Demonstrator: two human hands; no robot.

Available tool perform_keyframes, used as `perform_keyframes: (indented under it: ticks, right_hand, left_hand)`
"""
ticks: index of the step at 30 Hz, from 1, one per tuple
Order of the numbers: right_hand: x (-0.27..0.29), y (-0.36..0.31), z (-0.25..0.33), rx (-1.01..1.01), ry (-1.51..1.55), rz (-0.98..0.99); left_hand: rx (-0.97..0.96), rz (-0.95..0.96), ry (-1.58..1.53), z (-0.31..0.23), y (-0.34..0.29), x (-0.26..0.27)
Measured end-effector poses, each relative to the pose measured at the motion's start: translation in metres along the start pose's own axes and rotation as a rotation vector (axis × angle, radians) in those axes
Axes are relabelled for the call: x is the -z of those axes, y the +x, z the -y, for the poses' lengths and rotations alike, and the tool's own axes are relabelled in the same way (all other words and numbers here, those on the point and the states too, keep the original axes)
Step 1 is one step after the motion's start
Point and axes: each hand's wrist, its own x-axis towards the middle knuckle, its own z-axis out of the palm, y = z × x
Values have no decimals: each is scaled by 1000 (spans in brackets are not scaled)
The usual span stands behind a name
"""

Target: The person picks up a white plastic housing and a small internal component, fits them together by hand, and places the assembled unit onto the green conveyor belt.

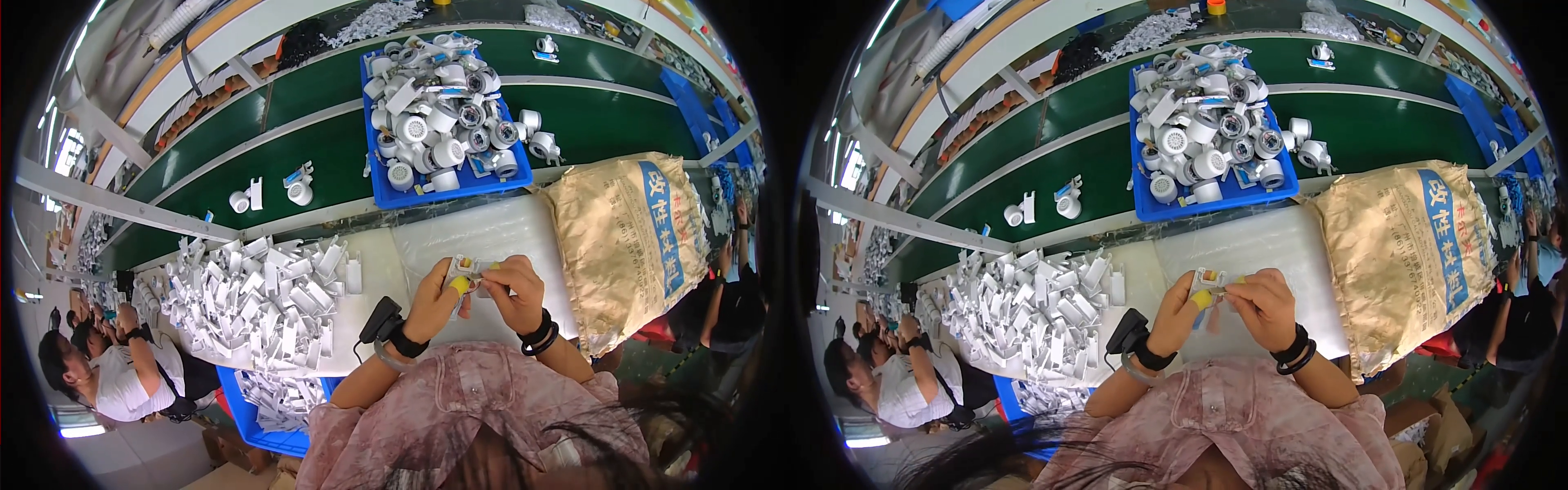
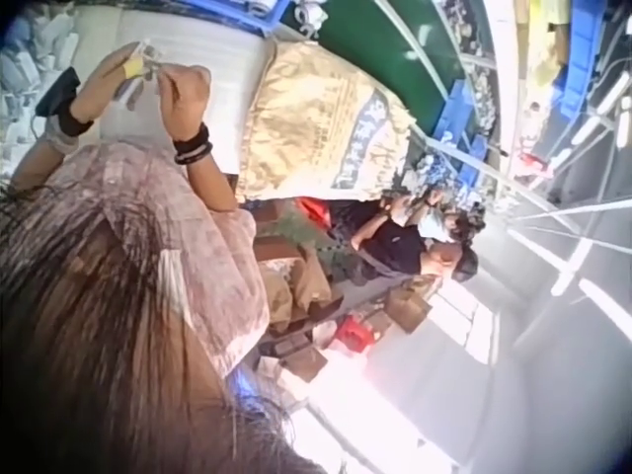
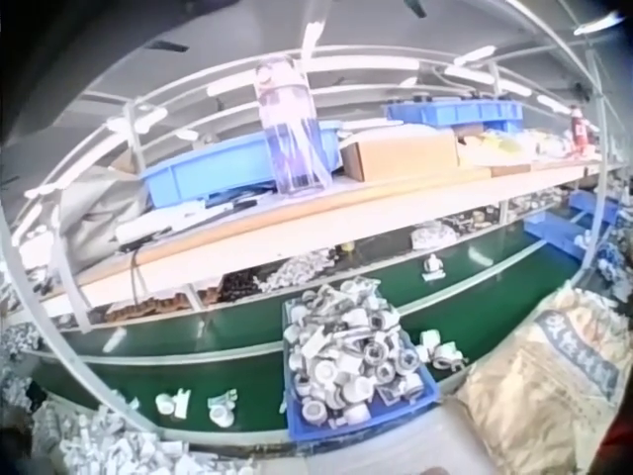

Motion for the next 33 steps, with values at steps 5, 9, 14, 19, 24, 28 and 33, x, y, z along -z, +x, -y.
perform_keyframes:
  ticks: [5,9,14,19,24,28,33]
  right_hand:
    - [-4,-2,6,-23,35,-30]
    - [-4,-4,3,31,-2,-20]
    - [-4,-6,2,63,-16,-34]
    - [-4,-5,2,102,-6,-38]
    - [-6,-6,-1,114,-17,-51]
    - [-6,-5,-1,118,-18,-53]
    - [-7,-7,-4,117,-4,-45]
  left_hand:
    - [-86,6,36,-1,-5,-4]
    - [-100,7,77,-3,-9,-6]
    - [-89,14,85,0,-13,-6]
    - [-96,27,130,1,-14,-9]
    - [-109,18,159,-1,-15,-12]
    - [-120,6,190,-3,-15,-13]
    - [-188,-1,324,1,-14,-12]
